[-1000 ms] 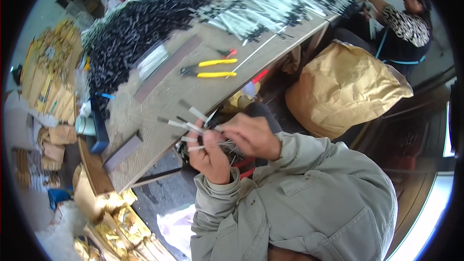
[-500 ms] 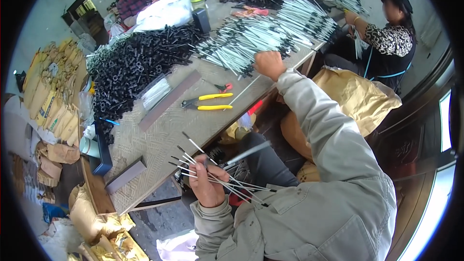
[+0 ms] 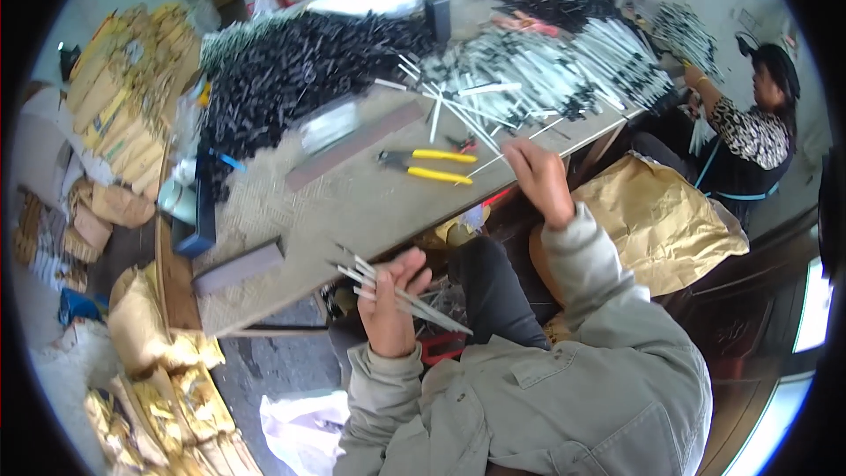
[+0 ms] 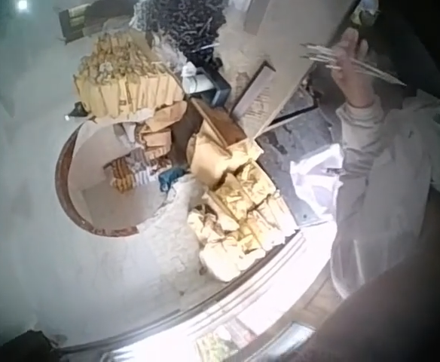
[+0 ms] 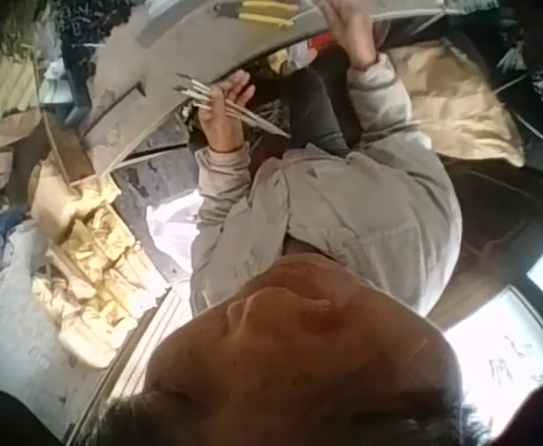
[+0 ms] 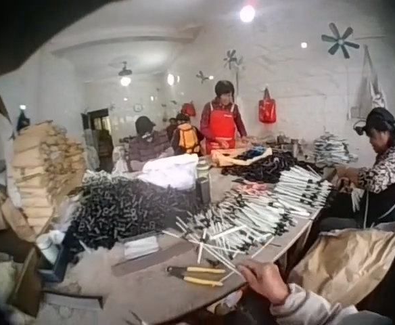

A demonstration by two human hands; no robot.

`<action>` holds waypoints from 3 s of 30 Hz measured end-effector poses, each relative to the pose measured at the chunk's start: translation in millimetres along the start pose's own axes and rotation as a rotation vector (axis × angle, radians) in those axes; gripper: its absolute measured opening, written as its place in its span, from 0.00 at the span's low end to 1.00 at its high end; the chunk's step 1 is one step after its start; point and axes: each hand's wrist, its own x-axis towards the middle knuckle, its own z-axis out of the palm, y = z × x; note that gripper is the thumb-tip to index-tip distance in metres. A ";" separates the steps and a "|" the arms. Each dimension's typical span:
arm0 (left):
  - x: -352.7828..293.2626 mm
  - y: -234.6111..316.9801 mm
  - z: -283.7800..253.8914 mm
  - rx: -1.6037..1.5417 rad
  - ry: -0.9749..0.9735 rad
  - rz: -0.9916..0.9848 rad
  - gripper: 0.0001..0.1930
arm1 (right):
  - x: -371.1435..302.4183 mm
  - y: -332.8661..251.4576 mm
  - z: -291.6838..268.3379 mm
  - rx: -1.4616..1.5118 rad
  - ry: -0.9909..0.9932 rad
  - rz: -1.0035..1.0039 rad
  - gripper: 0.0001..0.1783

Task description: Assembling wire bundles with plastic connectors and metal rods at a factory workstation.

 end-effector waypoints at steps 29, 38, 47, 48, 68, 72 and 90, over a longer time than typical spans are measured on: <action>-12.4 47.6 -10.6 -0.075 -0.122 0.199 0.13 | 165.8 111.8 81.9 -0.672 -0.146 0.149 0.17; -5.4 32.0 -5.8 0.027 -0.155 0.007 0.14 | 163.4 96.6 74.7 -0.454 -0.013 -0.008 0.10; -6.7 18.4 0.0 0.121 -0.114 -0.040 0.14 | 144.0 87.9 76.4 -0.454 0.036 -0.056 0.15; -6.4 17.4 -2.3 0.132 -0.095 -0.047 0.14 | 142.8 85.4 82.0 -0.445 0.034 -0.057 0.15; -12.6 -1.1 -0.7 0.192 -0.073 -0.109 0.19 | 146.5 74.5 100.7 -0.675 -0.141 -0.094 0.08; -19.7 -6.7 2.3 0.165 -0.093 -0.142 0.19 | 139.7 53.2 54.2 -0.253 0.167 -0.108 0.06; 33.0 2.4 21.3 -0.016 -0.110 -0.026 0.23 | -97.9 -65.8 10.4 1.270 -0.568 0.700 0.04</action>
